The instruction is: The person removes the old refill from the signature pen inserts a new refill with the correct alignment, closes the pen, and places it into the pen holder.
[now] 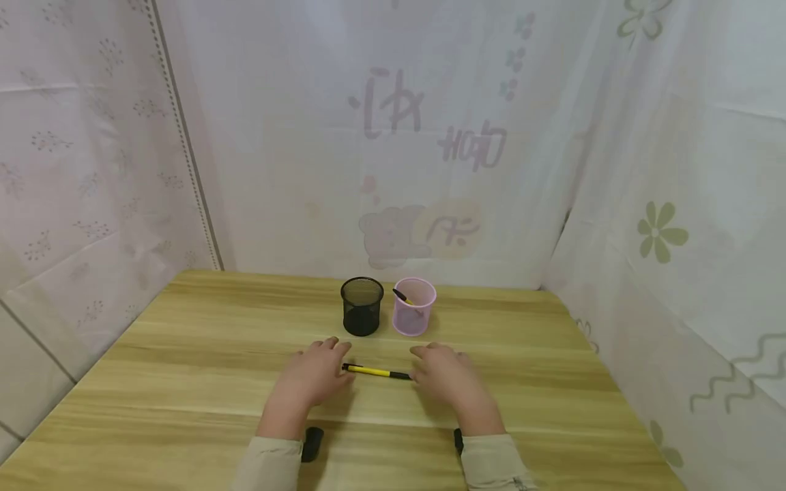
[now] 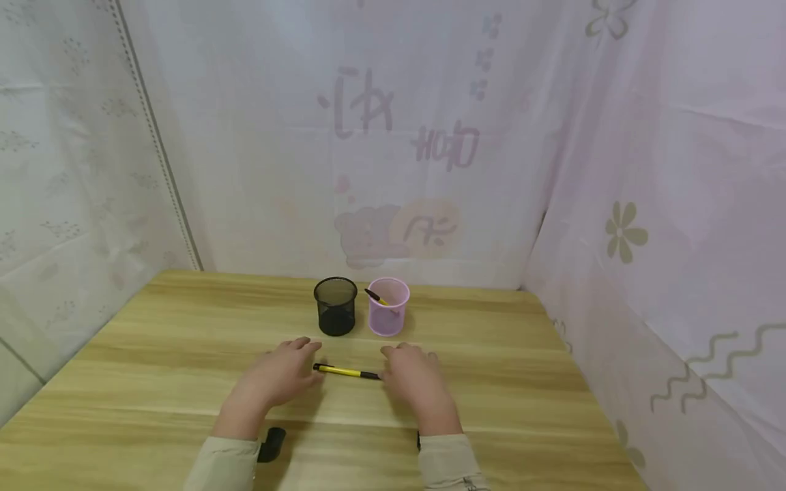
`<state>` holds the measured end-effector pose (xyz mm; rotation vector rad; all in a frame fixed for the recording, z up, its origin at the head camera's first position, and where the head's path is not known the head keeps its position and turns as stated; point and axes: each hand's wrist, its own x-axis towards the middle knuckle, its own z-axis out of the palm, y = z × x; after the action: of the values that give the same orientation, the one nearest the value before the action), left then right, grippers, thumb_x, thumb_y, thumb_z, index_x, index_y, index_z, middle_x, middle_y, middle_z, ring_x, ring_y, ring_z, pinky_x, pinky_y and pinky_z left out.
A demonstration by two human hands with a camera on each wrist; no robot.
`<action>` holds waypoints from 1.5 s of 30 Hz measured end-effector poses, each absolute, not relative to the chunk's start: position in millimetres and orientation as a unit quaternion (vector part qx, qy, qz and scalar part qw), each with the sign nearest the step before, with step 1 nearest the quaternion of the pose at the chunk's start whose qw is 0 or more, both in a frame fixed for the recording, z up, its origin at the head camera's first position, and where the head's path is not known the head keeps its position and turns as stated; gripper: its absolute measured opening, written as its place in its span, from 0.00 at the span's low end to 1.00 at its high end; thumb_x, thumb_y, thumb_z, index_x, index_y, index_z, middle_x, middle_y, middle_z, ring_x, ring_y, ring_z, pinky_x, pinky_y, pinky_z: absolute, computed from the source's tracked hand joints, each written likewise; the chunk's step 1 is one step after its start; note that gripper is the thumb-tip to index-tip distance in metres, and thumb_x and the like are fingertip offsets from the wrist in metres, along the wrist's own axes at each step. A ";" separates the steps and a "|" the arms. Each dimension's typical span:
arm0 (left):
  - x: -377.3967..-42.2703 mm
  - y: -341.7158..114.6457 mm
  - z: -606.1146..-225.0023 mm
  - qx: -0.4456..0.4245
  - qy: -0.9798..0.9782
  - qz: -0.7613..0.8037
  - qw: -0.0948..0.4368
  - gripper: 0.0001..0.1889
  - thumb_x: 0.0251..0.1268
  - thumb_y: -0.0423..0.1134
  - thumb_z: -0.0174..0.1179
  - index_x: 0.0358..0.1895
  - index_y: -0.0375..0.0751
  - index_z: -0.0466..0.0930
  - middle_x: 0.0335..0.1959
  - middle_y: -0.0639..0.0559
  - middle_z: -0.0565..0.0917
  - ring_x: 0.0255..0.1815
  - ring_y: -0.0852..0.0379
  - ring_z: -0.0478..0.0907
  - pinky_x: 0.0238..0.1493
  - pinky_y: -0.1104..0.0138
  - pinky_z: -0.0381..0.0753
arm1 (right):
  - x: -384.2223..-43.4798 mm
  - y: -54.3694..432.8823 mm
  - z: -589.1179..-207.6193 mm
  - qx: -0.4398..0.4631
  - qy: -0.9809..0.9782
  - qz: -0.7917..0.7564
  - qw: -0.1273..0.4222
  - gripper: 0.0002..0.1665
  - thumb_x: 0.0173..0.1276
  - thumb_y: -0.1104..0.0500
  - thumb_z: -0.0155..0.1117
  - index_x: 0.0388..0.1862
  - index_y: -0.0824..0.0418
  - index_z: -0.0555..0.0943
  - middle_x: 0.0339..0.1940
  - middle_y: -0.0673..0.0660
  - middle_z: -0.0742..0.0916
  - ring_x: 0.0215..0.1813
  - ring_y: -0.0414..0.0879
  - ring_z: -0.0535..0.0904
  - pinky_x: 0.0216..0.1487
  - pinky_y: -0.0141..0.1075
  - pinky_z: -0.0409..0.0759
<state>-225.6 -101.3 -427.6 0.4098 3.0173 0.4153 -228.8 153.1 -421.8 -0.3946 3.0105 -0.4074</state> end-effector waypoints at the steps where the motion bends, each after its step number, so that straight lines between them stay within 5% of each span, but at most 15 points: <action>1: -226.3 -100.2 -428.1 0.137 0.981 0.130 0.033 0.31 0.73 0.52 0.69 0.74 0.45 0.77 0.75 0.41 0.77 0.76 0.34 0.74 0.71 0.32 0.73 | -229.5 151.0 -422.9 -0.133 0.982 -0.128 0.040 0.27 0.75 0.51 0.70 0.70 0.57 0.82 0.67 0.60 0.87 0.72 0.60 0.81 0.69 0.72 0.72; 19: -238.1 -74.8 -439.2 0.179 0.981 0.079 0.011 0.14 0.72 0.39 0.69 0.58 0.48 0.88 0.53 0.47 0.83 0.57 0.45 0.80 0.51 0.45 0.84 | -235.4 133.0 -437.4 -0.152 0.982 -0.109 0.036 0.15 0.69 0.57 0.76 0.53 0.55 0.89 0.52 0.55 0.91 0.56 0.54 0.87 0.60 0.66 0.75; 29: -240.5 -76.1 -444.0 0.174 0.981 0.079 0.023 0.08 0.72 0.37 0.68 0.51 0.48 0.89 0.49 0.47 0.84 0.52 0.46 0.81 0.51 0.45 0.84 | -236.3 123.7 -435.5 -0.171 0.981 -0.093 0.027 0.06 0.67 0.59 0.78 0.39 0.55 0.88 0.38 0.51 0.89 0.44 0.50 0.85 0.51 0.61 0.77; 34: -240.7 -75.7 -444.3 0.183 0.980 0.079 0.016 0.04 0.70 0.35 0.69 0.43 0.47 0.88 0.40 0.50 0.83 0.43 0.49 0.82 0.44 0.49 0.85 | -235.2 121.8 -434.8 -0.173 0.980 -0.093 0.024 0.09 0.66 0.61 0.78 0.30 0.54 0.84 0.31 0.49 0.86 0.38 0.47 0.82 0.50 0.59 0.78; 45: -236.3 -78.1 -439.7 0.213 0.973 0.088 0.010 0.07 0.60 0.32 0.76 0.34 0.46 0.86 0.33 0.54 0.84 0.35 0.55 0.81 0.39 0.58 0.83 | -234.3 122.5 -436.6 -0.175 0.981 -0.075 0.030 0.09 0.65 0.63 0.75 0.28 0.54 0.83 0.30 0.49 0.86 0.39 0.48 0.83 0.49 0.58 0.80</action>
<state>-236.3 -78.1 -439.7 0.6641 3.0371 0.2733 -234.3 122.5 -436.6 -0.5392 3.0259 -0.2305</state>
